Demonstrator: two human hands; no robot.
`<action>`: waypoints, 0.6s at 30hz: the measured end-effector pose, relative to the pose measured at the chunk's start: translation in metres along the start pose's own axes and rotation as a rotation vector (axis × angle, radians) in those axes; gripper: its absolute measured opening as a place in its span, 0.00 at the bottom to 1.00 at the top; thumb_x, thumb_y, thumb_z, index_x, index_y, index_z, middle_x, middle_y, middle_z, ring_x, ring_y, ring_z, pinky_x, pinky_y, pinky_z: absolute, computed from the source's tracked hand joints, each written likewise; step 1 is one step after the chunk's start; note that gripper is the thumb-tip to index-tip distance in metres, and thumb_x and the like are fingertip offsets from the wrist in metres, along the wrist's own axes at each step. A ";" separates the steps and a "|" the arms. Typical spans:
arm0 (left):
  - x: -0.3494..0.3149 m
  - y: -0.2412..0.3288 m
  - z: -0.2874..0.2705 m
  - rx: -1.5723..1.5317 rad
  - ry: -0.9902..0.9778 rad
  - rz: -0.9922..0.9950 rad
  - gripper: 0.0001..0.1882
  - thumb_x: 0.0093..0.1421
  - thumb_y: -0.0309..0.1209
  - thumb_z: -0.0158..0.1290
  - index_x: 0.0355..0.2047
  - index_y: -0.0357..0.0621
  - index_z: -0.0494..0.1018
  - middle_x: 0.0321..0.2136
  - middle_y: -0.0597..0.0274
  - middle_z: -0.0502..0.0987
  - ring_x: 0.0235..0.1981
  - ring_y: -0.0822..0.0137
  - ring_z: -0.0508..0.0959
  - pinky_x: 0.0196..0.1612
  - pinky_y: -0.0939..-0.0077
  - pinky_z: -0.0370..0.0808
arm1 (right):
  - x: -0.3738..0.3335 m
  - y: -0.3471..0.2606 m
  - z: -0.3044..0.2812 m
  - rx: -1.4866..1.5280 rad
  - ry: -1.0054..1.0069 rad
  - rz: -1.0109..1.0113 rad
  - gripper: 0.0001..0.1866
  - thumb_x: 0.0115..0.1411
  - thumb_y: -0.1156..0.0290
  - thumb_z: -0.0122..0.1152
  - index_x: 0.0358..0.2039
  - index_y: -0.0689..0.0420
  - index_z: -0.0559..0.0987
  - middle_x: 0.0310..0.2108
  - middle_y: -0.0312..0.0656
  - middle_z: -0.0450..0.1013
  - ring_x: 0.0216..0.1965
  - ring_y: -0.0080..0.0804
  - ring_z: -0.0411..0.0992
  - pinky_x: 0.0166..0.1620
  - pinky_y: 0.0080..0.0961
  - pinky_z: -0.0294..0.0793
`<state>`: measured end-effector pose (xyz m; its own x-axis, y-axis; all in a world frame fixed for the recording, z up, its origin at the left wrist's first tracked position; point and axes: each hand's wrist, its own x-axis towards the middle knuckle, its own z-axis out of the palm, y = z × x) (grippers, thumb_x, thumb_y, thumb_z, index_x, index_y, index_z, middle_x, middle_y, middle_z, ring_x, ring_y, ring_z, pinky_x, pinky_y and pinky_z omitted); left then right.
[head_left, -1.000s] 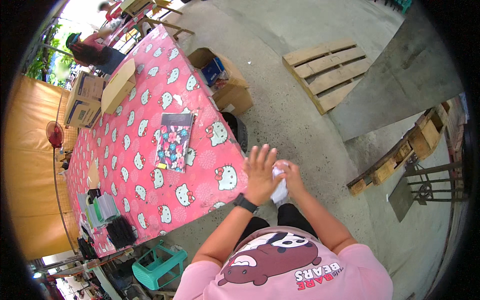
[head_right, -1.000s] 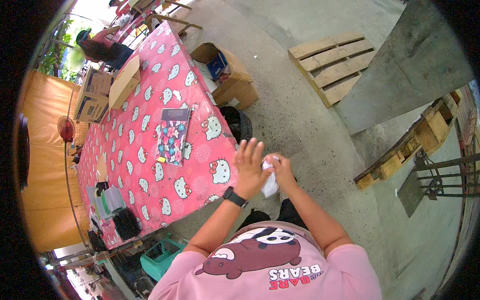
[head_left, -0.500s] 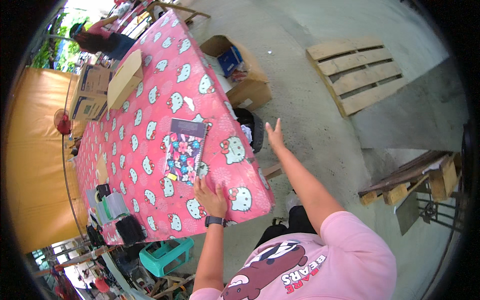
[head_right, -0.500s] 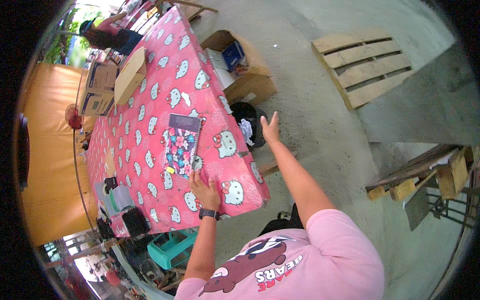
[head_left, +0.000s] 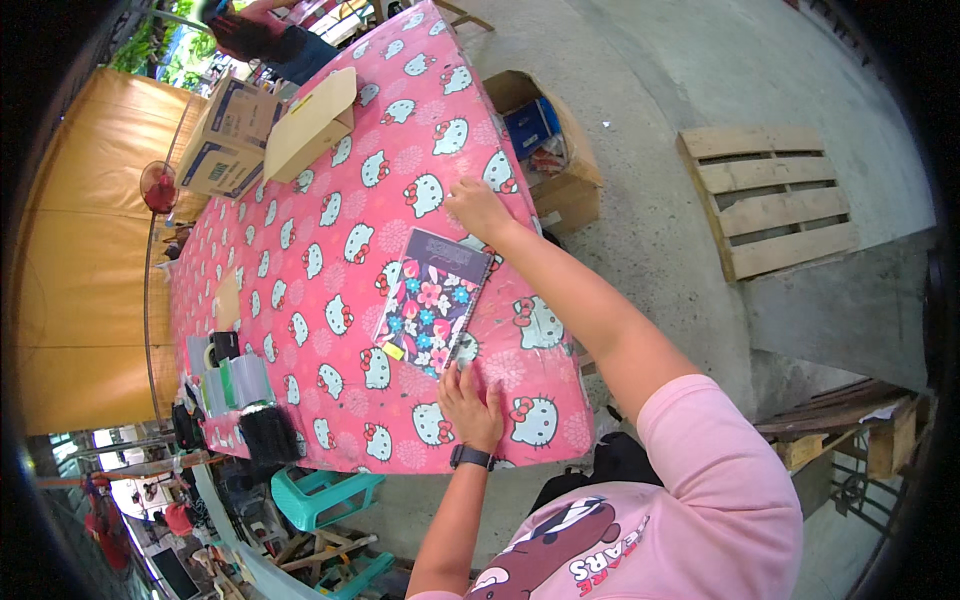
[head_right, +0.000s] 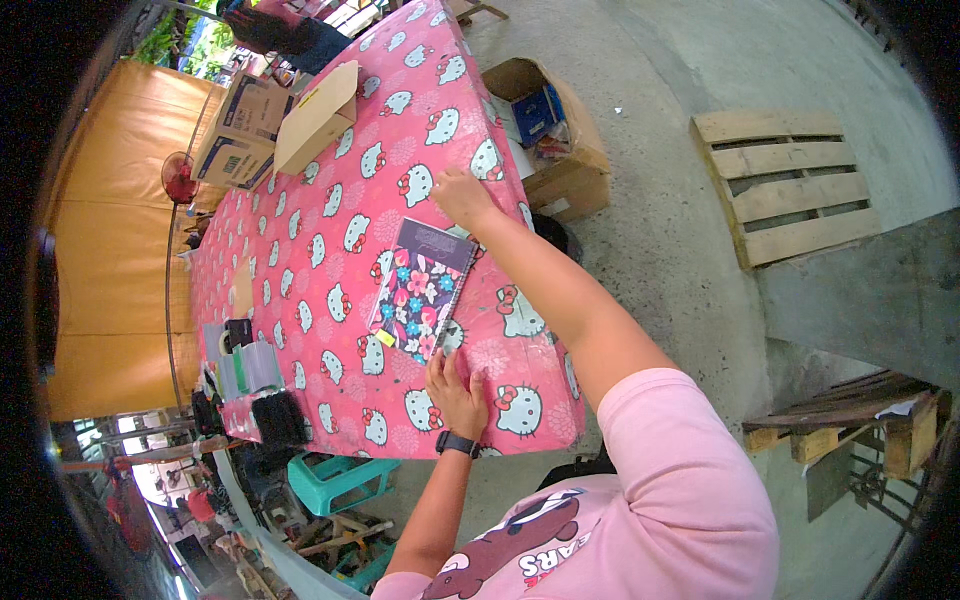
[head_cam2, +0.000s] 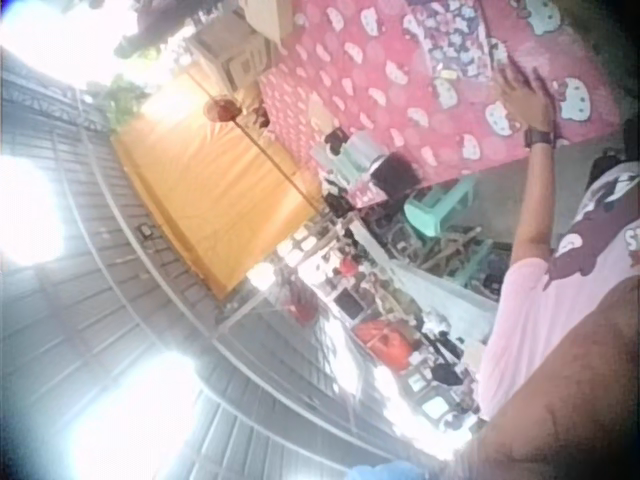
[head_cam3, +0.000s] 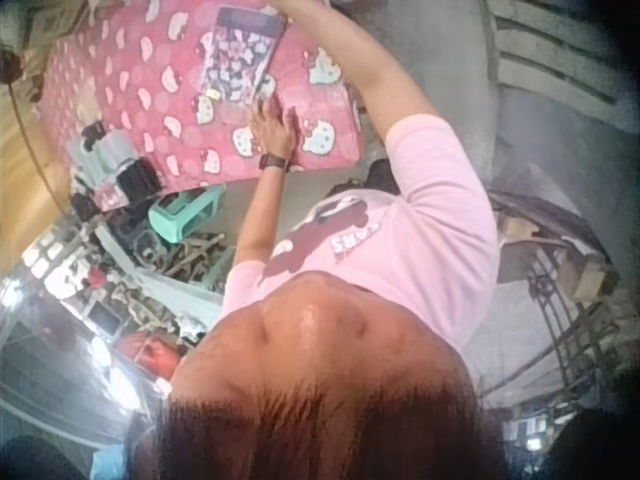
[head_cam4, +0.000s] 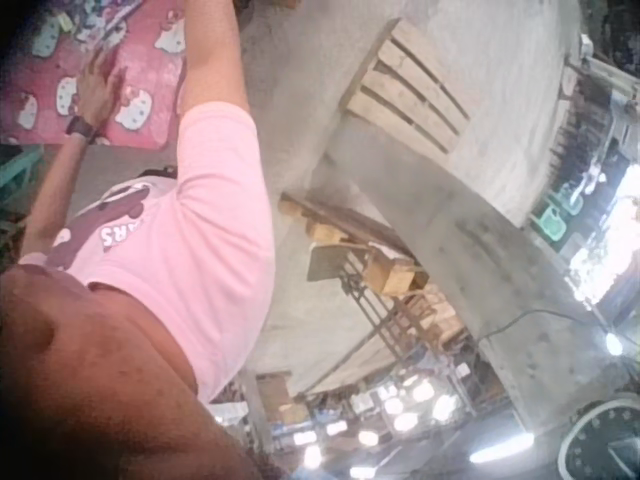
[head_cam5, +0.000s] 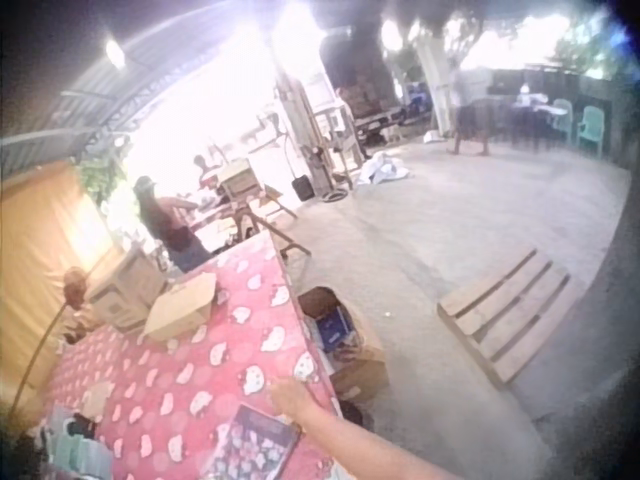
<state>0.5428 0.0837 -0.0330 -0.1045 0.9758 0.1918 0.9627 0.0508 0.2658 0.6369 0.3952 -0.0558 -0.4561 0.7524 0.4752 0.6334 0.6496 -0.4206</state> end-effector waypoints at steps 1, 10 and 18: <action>0.000 0.001 0.000 -0.007 -0.004 0.007 0.26 0.58 0.43 0.45 0.52 0.41 0.60 0.54 0.49 0.57 0.56 0.49 0.55 0.57 0.54 0.50 | -0.001 0.006 0.002 -0.008 0.000 0.007 0.10 0.47 0.73 0.53 0.33 0.54 0.75 0.32 0.43 0.70 0.40 0.41 0.68 0.45 0.35 0.65; 0.001 -0.001 0.000 0.032 -0.067 0.028 0.25 0.59 0.45 0.43 0.50 0.41 0.62 0.53 0.50 0.60 0.57 0.48 0.54 0.57 0.53 0.49 | -0.142 0.129 -0.048 1.390 0.640 0.996 0.10 0.53 0.76 0.49 0.37 0.60 0.73 0.25 0.34 0.67 0.20 0.18 0.60 0.21 0.18 0.61; 0.002 0.001 0.003 0.041 -0.070 0.014 0.26 0.59 0.46 0.43 0.51 0.41 0.62 0.53 0.50 0.59 0.57 0.48 0.53 0.58 0.52 0.47 | -0.295 0.156 0.039 1.229 0.605 1.554 0.11 0.61 0.66 0.47 0.38 0.59 0.72 0.17 0.30 0.61 0.15 0.19 0.57 0.18 0.17 0.58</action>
<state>0.5439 0.0867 -0.0356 -0.0749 0.9889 0.1283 0.9736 0.0446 0.2239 0.8462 0.2790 -0.2920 0.3091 0.6685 -0.6764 -0.5690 -0.4400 -0.6948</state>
